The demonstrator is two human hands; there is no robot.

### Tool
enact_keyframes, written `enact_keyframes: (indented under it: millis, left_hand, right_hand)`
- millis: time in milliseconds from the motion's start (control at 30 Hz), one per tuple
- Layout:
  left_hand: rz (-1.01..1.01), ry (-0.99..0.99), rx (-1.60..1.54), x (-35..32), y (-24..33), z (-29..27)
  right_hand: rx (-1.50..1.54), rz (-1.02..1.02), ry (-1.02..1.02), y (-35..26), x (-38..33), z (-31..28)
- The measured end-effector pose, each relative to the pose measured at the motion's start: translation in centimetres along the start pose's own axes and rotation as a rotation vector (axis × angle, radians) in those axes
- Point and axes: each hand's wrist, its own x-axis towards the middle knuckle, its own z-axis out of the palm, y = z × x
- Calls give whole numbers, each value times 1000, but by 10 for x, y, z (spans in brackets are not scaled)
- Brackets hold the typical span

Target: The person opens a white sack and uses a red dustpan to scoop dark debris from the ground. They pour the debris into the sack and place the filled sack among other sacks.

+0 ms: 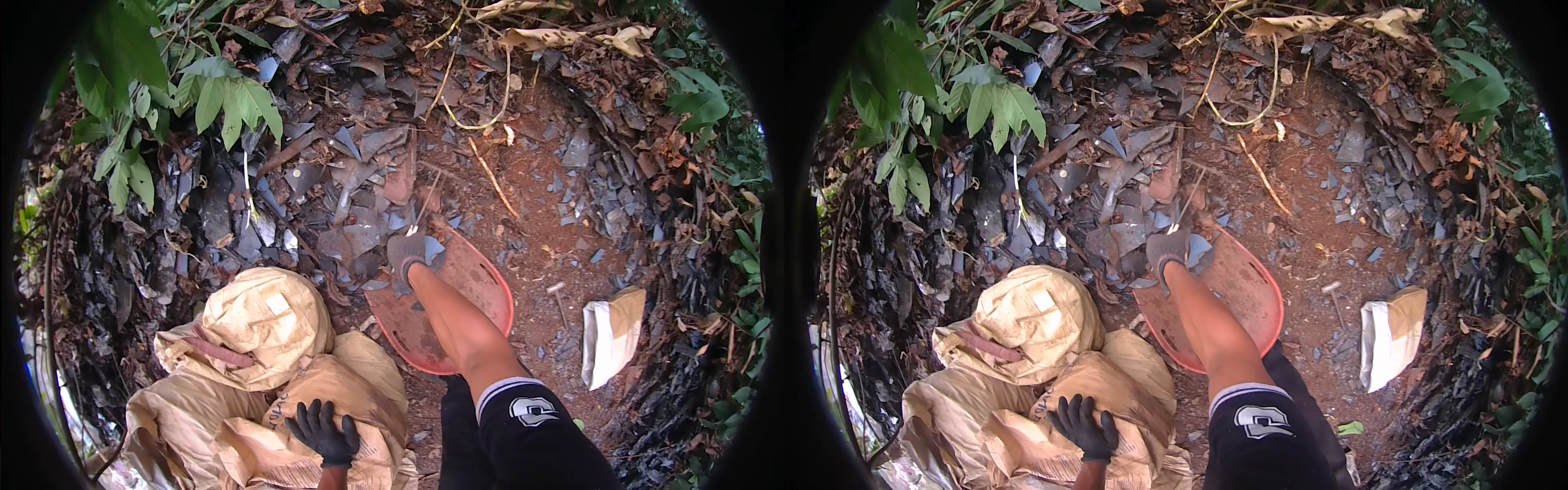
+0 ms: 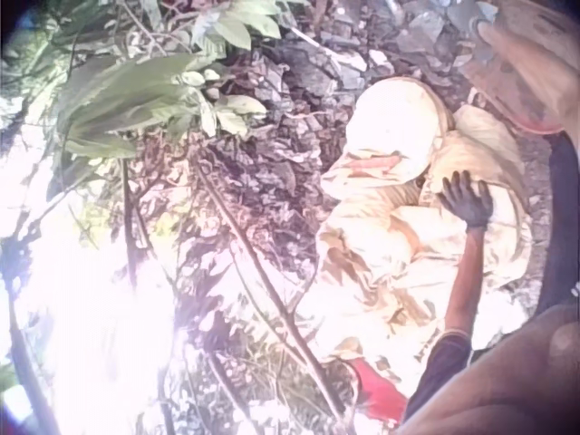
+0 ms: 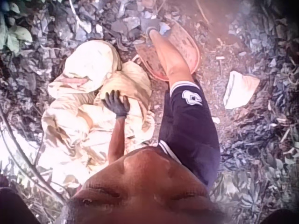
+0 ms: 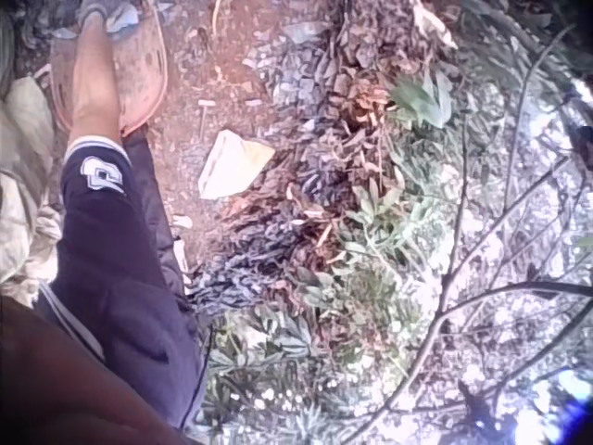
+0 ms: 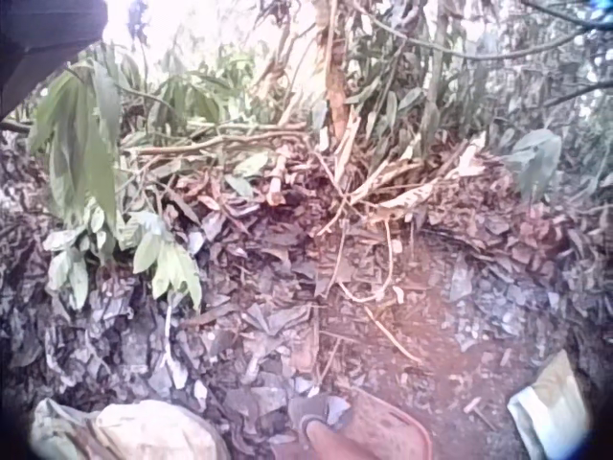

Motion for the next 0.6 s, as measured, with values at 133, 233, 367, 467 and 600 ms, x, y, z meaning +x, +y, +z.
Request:
enact_keyframes:
  millis: [133,233,367,467,600]
  left_hand:
    - [-41,-5,-2,-5,-10,-19]
    - [-41,11,-46,-9,-8,-25]
    - [-33,3,-28,-7,-8,-26]
    - [-54,-4,1,-8,-16,-24]
    - [-30,-1,-54,-4,-11,-7]
  right_hand:
    - [846,328,54,-8,-110,-13]
    - [587,289,24,-13,-190,-86]
    - [556,307,108,7,-220,-102]
    - [604,104,370,28,-188,-83]
    - [929,253,576,59,-11,-97]
